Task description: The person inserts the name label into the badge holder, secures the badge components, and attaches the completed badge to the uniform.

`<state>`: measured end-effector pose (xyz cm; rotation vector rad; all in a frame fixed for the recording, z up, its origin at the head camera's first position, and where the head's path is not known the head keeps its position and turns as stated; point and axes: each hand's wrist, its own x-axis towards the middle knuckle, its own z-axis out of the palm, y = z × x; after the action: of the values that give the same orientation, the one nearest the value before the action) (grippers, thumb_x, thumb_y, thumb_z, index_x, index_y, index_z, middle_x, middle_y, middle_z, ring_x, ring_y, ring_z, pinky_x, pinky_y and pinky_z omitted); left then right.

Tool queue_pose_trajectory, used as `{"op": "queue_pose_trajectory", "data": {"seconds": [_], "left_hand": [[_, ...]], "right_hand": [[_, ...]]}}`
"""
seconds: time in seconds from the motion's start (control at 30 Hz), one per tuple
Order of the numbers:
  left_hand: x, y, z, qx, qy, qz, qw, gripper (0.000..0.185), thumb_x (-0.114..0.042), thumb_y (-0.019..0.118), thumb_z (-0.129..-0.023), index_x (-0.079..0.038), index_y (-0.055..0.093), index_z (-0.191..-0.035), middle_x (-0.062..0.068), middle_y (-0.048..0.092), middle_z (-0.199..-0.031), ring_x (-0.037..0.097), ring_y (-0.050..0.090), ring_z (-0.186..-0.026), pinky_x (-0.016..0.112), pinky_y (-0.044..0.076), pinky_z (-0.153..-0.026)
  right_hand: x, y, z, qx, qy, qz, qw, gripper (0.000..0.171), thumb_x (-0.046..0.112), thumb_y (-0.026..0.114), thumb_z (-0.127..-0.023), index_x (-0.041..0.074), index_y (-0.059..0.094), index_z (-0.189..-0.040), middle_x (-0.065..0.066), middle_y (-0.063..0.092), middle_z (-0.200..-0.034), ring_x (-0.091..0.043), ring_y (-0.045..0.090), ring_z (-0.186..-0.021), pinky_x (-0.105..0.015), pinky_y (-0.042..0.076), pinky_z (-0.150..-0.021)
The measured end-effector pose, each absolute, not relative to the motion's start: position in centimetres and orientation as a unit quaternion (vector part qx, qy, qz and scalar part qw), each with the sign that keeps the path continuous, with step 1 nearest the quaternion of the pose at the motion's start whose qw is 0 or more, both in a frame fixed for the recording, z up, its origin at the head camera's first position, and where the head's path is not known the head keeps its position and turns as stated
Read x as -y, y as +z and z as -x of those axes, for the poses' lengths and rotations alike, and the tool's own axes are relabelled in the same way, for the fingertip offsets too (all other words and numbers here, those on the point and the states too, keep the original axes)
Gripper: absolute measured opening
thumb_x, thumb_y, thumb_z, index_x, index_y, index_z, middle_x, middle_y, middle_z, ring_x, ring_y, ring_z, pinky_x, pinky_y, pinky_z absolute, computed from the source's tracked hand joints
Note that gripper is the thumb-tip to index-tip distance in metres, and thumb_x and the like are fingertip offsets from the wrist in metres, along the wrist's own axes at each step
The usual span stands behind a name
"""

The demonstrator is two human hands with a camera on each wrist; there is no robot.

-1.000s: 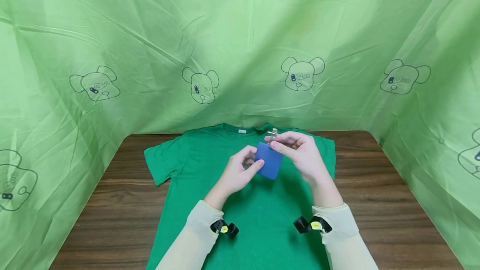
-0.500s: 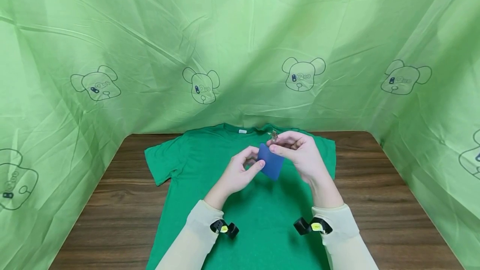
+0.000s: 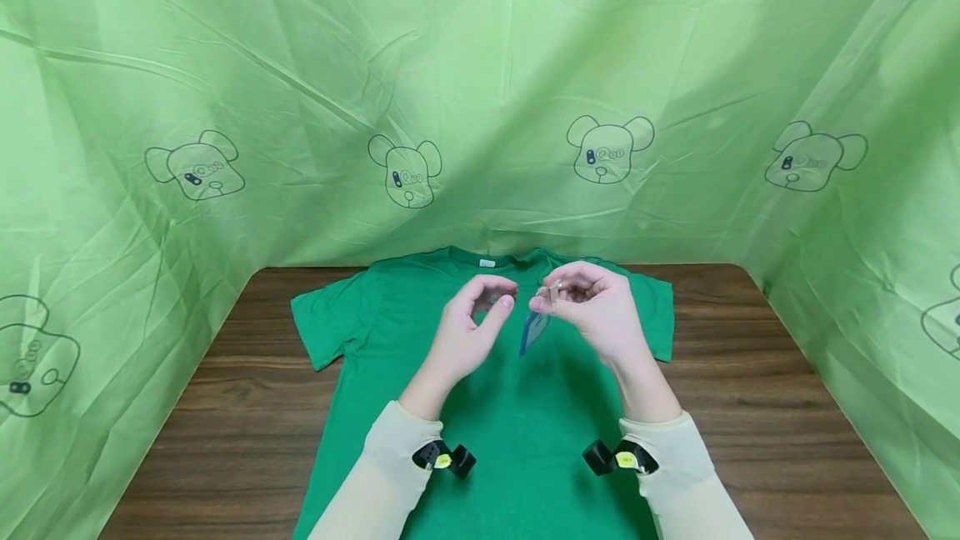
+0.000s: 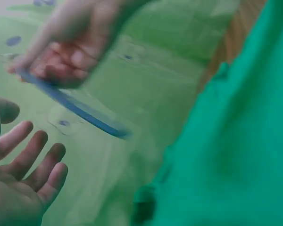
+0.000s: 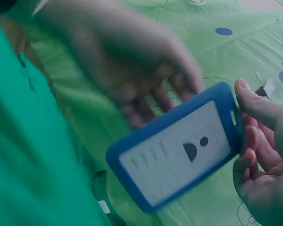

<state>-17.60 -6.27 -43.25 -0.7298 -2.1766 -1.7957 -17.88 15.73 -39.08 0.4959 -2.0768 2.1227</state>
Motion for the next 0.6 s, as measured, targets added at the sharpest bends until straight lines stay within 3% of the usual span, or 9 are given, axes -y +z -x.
{"op": "queue_pose_trajectory", "data": {"seconds": [0.13, 0.27, 0.5, 0.6], "left_hand": [[6.5, -41.5, 16.7, 0.717, -0.622, 0.276, 0.149, 0.025, -0.004, 0.069, -0.106, -0.004, 0.069, -0.131, 0.012, 0.073, -0.125, 0.026, 0.071, -0.112, 0.04, 0.059, -0.096], [6.3, -40.7, 16.1, 0.721, -0.598, 0.306, 0.171, 0.024, -0.004, 0.073, -0.104, -0.006, 0.073, -0.128, 0.009, 0.073, -0.122, 0.023, 0.07, -0.107, 0.039, 0.061, -0.089], [6.1, -40.6, 15.8, 0.738, -0.576, 0.291, 0.2, 0.015, -0.005, 0.073, -0.105, -0.009, 0.079, -0.117, 0.003, 0.075, -0.111, 0.016, 0.07, -0.093, 0.032, 0.059, -0.081], [6.2, -40.6, 15.8, 0.738, -0.577, 0.282, 0.206, 0.014, -0.005, 0.073, -0.105, -0.009, 0.08, -0.116, 0.002, 0.075, -0.11, 0.016, 0.071, -0.093, 0.032, 0.059, -0.079]], "right_hand": [[-15.4, -39.1, 17.6, 0.749, 0.633, -0.166, 0.107, 0.016, 0.001, 0.094, -0.085, 0.004, 0.085, -0.098, 0.0, 0.078, -0.082, -0.018, 0.05, -0.062, -0.026, 0.04, -0.054], [-14.9, -39.0, 17.3, 0.771, 0.6, -0.174, 0.12, 0.013, 0.001, 0.094, -0.084, 0.004, 0.087, -0.094, -0.006, 0.08, -0.085, -0.02, 0.05, -0.061, -0.027, 0.041, -0.054], [-14.8, -38.8, 16.9, 0.785, 0.584, -0.179, 0.096, 0.014, 0.005, 0.095, -0.084, 0.007, 0.088, -0.097, -0.006, 0.08, -0.085, -0.022, 0.049, -0.061, -0.027, 0.039, -0.054], [-15.0, -38.8, 16.9, 0.79, 0.577, -0.192, 0.073, 0.016, 0.009, 0.094, -0.087, 0.009, 0.088, -0.101, -0.003, 0.081, -0.09, -0.022, 0.055, -0.067, -0.027, 0.043, -0.057]]}}
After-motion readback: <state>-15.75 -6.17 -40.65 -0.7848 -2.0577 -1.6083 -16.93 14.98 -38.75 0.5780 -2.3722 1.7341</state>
